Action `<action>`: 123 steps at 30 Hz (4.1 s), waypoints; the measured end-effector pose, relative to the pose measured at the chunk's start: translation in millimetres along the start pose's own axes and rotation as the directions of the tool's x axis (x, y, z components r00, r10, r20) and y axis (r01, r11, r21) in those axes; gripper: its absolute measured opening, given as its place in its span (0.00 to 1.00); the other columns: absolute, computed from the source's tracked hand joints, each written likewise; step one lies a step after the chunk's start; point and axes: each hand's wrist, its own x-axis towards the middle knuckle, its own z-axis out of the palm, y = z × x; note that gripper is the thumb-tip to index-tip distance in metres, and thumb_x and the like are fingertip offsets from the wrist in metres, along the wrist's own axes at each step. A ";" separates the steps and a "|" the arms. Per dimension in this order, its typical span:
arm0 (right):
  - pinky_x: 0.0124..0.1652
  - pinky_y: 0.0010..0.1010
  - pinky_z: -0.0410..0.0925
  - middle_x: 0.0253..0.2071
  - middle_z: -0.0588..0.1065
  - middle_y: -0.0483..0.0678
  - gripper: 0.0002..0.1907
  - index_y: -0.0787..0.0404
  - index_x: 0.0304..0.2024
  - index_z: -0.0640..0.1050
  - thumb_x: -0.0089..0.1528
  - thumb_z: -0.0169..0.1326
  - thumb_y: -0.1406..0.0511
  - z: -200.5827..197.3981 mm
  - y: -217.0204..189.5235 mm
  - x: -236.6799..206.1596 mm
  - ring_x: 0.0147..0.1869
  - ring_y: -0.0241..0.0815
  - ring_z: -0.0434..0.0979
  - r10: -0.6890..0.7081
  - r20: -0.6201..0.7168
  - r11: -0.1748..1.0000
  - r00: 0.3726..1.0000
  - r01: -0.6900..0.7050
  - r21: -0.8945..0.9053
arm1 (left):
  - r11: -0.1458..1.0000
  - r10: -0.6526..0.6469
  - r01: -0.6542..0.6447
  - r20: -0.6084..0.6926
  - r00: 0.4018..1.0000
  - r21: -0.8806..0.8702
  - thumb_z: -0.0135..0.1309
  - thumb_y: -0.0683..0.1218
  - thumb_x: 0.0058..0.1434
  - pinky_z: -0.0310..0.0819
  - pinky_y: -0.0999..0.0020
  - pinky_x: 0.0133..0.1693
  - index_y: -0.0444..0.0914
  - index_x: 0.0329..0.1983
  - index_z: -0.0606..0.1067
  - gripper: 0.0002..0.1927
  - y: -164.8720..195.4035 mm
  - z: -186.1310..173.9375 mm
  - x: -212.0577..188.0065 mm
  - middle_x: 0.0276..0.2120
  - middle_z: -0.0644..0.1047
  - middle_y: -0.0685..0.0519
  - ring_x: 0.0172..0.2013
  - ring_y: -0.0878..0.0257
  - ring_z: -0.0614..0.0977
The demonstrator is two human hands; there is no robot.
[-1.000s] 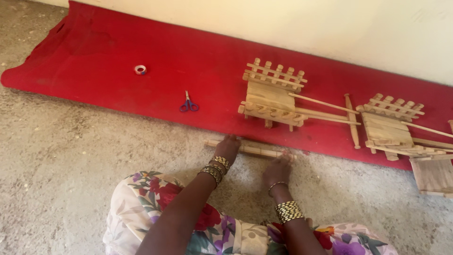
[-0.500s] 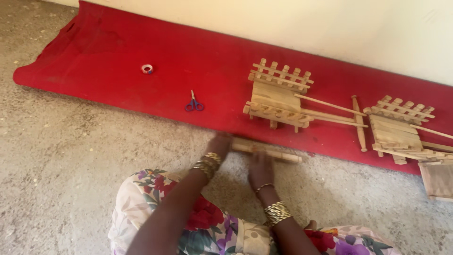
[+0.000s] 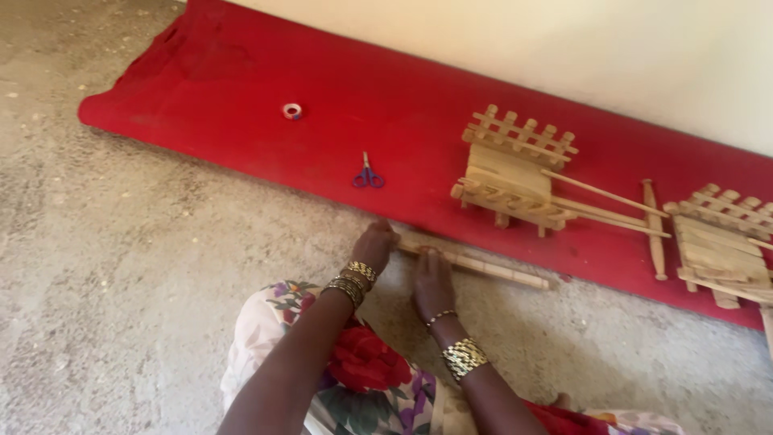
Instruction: The person sits on the floor and works on a small wooden cart toy, handling a cylindrical wooden rod and wrapping tape around it by hand, then fitting the rod to the wooden cart parts. Scissors and a tape roll lie on the mat beside the work.
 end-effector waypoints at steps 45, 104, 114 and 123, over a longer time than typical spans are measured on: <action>0.63 0.49 0.59 0.63 0.66 0.67 0.25 0.72 0.62 0.67 0.65 0.43 0.65 -37.1 172.2 -51.8 0.65 0.63 0.66 0.477 0.075 0.842 0.875 -0.432 -0.323 | 0.972 0.191 -0.203 0.106 0.976 0.117 0.54 0.38 0.58 0.83 0.57 0.43 0.36 0.36 0.78 0.04 105.9 59.0 9.8 0.45 0.74 0.46 0.50 0.50 0.78; 0.74 0.44 0.55 0.65 0.66 0.62 0.24 0.67 0.63 0.67 0.65 0.38 0.67 -5.9 86.8 -51.1 0.73 0.58 0.64 0.348 0.213 0.937 0.913 -0.330 -0.119 | 0.996 0.061 -0.071 0.202 0.977 0.044 0.64 0.45 0.55 0.77 0.59 0.50 0.44 0.34 0.80 0.05 84.3 40.4 6.4 0.40 0.77 0.54 0.49 0.55 0.79; 0.75 0.47 0.49 0.74 0.57 0.61 0.27 0.69 0.70 0.60 0.69 0.39 0.64 -12.4 88.3 -48.5 0.78 0.58 0.55 0.517 0.315 0.847 0.796 -0.424 -0.321 | 0.949 0.136 -0.235 0.400 0.907 0.210 0.65 0.48 0.55 0.78 0.57 0.50 0.41 0.42 0.80 0.13 115.9 51.0 17.3 0.46 0.77 0.46 0.50 0.51 0.78; 0.71 0.51 0.46 0.72 0.52 0.69 0.33 0.76 0.67 0.58 0.64 0.45 0.63 -19.7 122.6 -52.8 0.77 0.68 0.46 0.428 0.250 0.886 0.868 -0.349 -0.304 | 0.914 0.257 -0.288 0.143 0.956 0.285 0.55 0.38 0.57 0.76 0.54 0.51 0.36 0.42 0.77 0.09 105.6 73.3 8.2 0.46 0.77 0.44 0.50 0.51 0.79</action>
